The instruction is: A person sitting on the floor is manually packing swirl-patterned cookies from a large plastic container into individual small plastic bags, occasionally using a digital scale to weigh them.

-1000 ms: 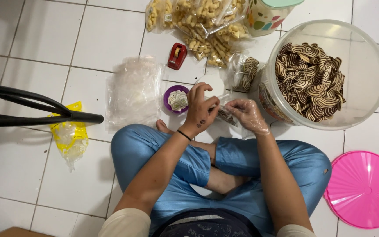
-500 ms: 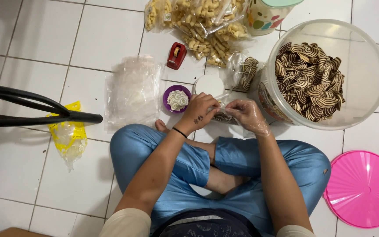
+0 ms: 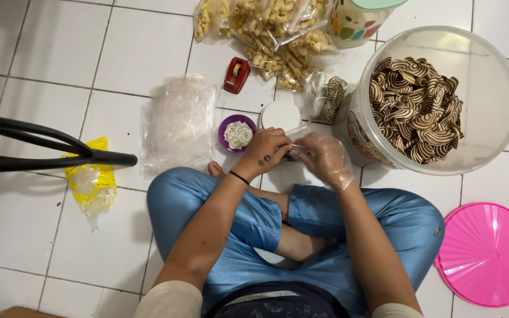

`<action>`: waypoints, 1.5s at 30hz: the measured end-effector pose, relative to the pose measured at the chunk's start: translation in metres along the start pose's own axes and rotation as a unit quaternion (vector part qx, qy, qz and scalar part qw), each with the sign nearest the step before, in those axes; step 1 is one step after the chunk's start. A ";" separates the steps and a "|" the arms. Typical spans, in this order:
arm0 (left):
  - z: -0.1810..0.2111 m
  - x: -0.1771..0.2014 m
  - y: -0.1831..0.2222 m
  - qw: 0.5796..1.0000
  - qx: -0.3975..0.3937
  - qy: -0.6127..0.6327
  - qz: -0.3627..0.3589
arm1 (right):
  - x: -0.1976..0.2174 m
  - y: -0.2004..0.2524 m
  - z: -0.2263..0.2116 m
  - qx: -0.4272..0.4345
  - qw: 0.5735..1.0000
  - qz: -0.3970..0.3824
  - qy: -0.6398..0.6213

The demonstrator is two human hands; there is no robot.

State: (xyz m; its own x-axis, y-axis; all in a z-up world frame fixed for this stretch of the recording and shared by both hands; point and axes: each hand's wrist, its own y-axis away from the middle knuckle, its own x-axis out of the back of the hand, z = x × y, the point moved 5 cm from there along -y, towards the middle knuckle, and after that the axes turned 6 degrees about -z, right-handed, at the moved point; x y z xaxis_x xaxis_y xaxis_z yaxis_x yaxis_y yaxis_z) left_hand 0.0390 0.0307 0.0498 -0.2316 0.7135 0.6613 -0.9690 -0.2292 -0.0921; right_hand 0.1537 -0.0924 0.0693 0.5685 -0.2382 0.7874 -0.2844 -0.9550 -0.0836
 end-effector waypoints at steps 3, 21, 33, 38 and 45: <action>0.002 0.001 -0.001 1.000 -0.002 0.011 -0.014 | -0.012 0.002 0.004 0.001 0.998 -0.005 0.066; -0.065 0.022 -0.041 0.982 0.179 0.010 0.060 | -0.048 0.009 0.128 -0.264 0.951 0.032 -0.157; -0.144 -0.109 -0.135 0.734 0.322 0.534 0.270 | -0.065 -0.001 0.114 -0.260 0.960 -0.018 -0.102; -0.146 -0.148 -0.137 0.767 0.409 0.432 0.241 | -0.060 -0.002 0.108 -0.266 0.959 -0.037 -0.094; -0.154 -0.113 -0.158 0.899 0.404 0.143 0.089 | -0.077 -0.005 0.124 -0.281 0.956 -0.046 -0.069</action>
State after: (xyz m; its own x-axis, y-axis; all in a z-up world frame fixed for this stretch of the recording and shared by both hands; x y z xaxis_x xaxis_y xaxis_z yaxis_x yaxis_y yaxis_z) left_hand 0.2047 0.0879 -0.1246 -0.5012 0.7325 0.4607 -0.5623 -0.6804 0.4700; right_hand 0.2070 -0.0913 -0.0662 0.6974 -0.2152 0.6836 -0.5749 -0.7375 0.3543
